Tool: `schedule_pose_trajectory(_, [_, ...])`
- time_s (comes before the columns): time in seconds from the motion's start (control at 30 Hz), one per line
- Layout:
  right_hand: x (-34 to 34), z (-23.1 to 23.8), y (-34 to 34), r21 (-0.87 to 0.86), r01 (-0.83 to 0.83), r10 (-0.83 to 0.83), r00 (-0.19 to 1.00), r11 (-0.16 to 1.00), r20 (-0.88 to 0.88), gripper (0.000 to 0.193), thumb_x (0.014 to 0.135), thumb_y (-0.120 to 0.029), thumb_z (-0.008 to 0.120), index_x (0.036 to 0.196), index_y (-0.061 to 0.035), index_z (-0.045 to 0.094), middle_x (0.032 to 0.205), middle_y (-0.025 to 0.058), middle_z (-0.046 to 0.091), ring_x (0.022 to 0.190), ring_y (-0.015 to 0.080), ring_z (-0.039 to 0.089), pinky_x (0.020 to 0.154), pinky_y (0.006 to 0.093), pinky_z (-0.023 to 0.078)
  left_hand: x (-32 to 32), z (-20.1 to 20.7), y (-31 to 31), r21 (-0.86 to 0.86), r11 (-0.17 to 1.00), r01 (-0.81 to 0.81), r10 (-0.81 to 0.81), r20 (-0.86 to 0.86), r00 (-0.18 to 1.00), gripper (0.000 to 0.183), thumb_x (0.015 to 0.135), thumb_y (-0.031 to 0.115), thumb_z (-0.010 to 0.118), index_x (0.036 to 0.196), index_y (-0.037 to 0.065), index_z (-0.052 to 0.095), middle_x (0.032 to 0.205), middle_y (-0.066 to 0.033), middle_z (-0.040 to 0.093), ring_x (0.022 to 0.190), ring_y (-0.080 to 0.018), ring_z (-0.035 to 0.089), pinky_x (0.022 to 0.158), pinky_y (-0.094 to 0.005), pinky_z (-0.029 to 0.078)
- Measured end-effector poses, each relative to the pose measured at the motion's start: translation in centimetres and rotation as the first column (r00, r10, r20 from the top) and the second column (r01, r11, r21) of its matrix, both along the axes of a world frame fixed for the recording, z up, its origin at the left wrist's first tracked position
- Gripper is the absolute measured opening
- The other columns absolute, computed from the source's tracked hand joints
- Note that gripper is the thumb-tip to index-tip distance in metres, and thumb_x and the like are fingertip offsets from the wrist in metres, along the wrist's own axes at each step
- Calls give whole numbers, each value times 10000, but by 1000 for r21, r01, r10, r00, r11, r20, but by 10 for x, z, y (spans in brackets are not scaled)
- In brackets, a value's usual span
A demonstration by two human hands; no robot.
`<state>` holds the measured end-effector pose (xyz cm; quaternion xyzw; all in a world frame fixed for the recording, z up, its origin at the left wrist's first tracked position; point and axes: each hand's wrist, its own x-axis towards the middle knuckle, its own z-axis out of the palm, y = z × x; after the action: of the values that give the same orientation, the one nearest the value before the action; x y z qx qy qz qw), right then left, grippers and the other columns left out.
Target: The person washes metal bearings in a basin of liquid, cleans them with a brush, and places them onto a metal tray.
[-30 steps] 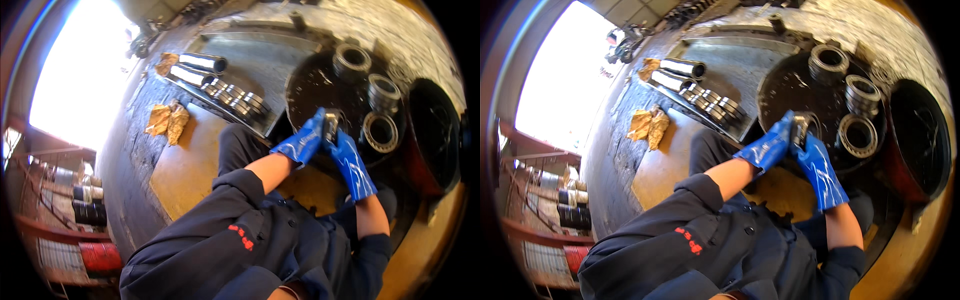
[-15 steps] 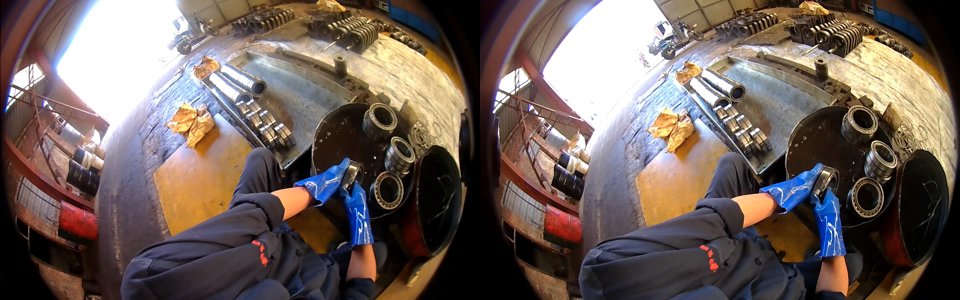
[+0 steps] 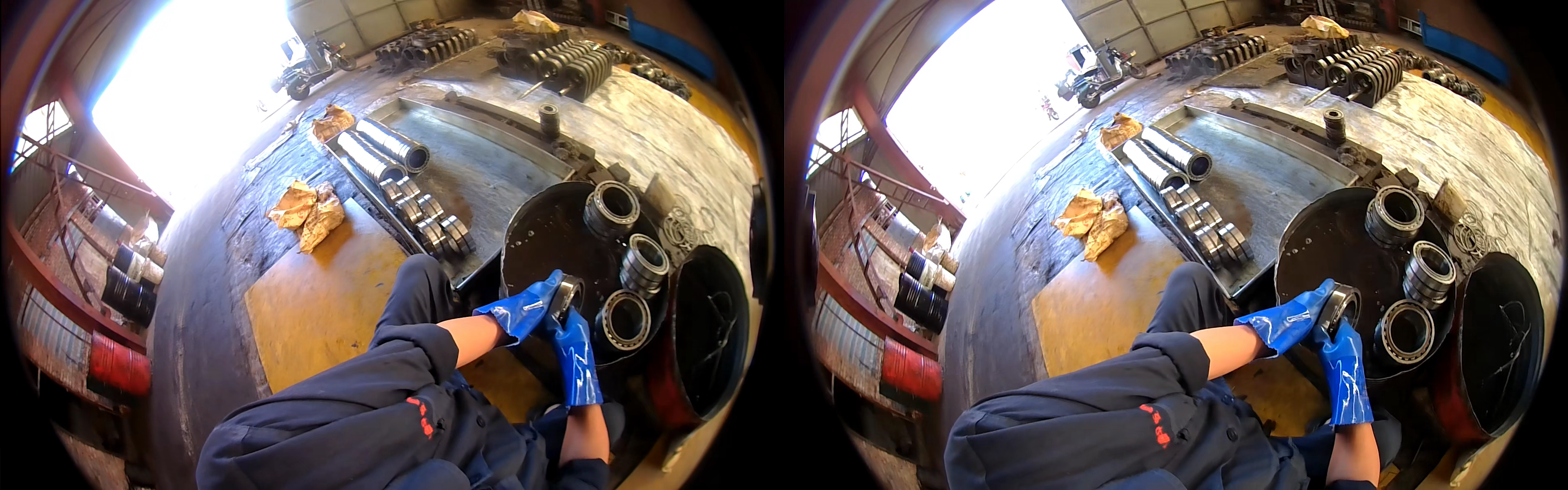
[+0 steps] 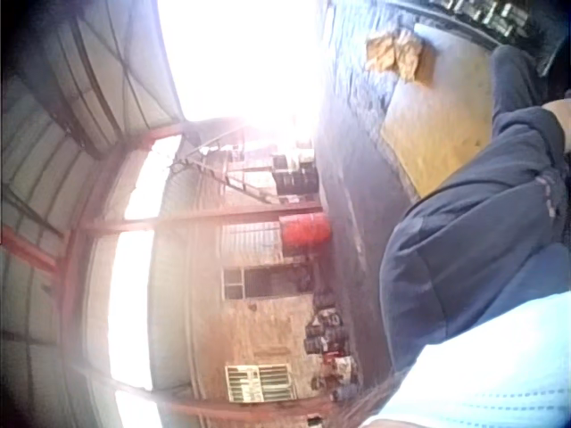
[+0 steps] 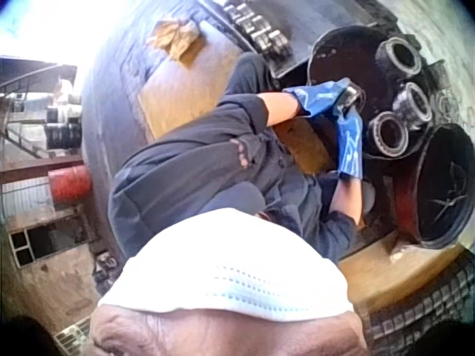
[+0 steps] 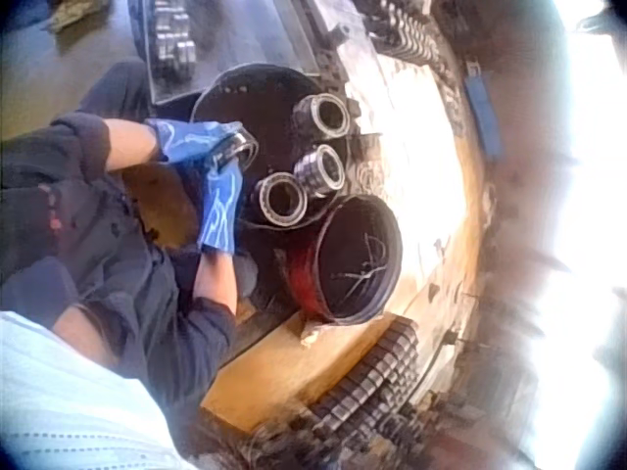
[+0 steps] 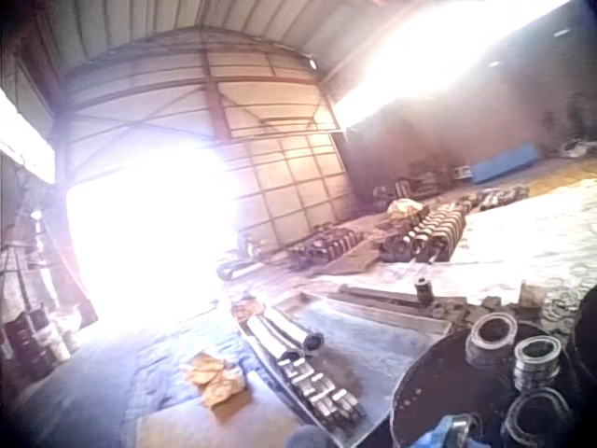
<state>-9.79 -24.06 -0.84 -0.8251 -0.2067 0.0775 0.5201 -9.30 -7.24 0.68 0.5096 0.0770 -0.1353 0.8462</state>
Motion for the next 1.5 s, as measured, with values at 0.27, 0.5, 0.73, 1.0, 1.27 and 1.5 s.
schedule_pose_trajectory(0.27, [-2, 1, 3, -16, 33, -31, 994, 999, 105, 412, 926, -334, 786, 1120, 22, 716, 1001, 279, 769, 996, 473, 750, 813, 499, 594, 0, 3, 5, 47, 999, 16, -17, 7, 1000, 562, 1196, 480, 366, 1276, 63, 735, 1063, -64, 770, 925, -144, 698, 906, -333, 571])
schedule_pose_trajectory(0.5, [1, 0, 3, -77, 7, -3, 999, 997, 50, 466, 976, -404, 778, 1188, 8, 723, 1068, 241, 795, 1029, 394, 784, 860, 449, 597, -4, 4, 8, 92, 996, 14, -18, 41, 999, 572, 1172, 531, 405, 1245, 66, 730, 1032, -75, 765, 896, -176, 713, 873, -339, 589])
schedule_pose_trajectory(0.73, [1, 5, 4, -112, 26, -20, 998, 993, 52, 481, 973, -426, 776, 1177, 7, 727, 1065, 250, 790, 1024, 406, 780, 847, 457, 595, 2, 2, 1, -74, 996, -55, 50, -67, 996, 578, 1156, 556, 445, 1197, 58, 737, 1004, -97, 767, 861, -204, 725, 833, -357, 609])
schedule_pose_trajectory(1.0, [-2, 10, 6, -133, 7, -6, 1000, 991, 4, 455, 988, -400, 757, 1213, -6, 720, 1066, 241, 792, 1033, 400, 782, 852, 456, 596, -5, 12, 7, 123, 992, -19, 25, -48, 999, 602, 1161, 569, 406, 1251, 73, 734, 1054, -89, 770, 901, -190, 718, 862, -357, 596])
schedule_pose_trajectory(1.27, [-9, 21, -3, -123, 29, -29, 1000, 992, -2, 467, 991, -402, 744, 1254, -17, 711, 1109, 246, 780, 1070, 401, 765, 899, 453, 582, -2, 10, -5, 320, 947, -43, 26, 57, 998, 656, 1179, 539, 305, 1397, 56, 692, 1177, -106, 774, 1029, -202, 721, 986, -349, 563])
schedule_pose_trajectory(1.5, [0, 38, 9, -212, 7, -6, 1000, 977, 2, 451, 990, -449, 660, 1206, -57, 710, 1064, 289, 737, 1031, 497, 698, 882, 562, 557, 5, 33, 10, 543, 840, 27, 41, -113, 993, 769, 1144, 617, 265, 1434, 28, 663, 1330, -178, 733, 1223, -265, 688, 1101, -385, 513])
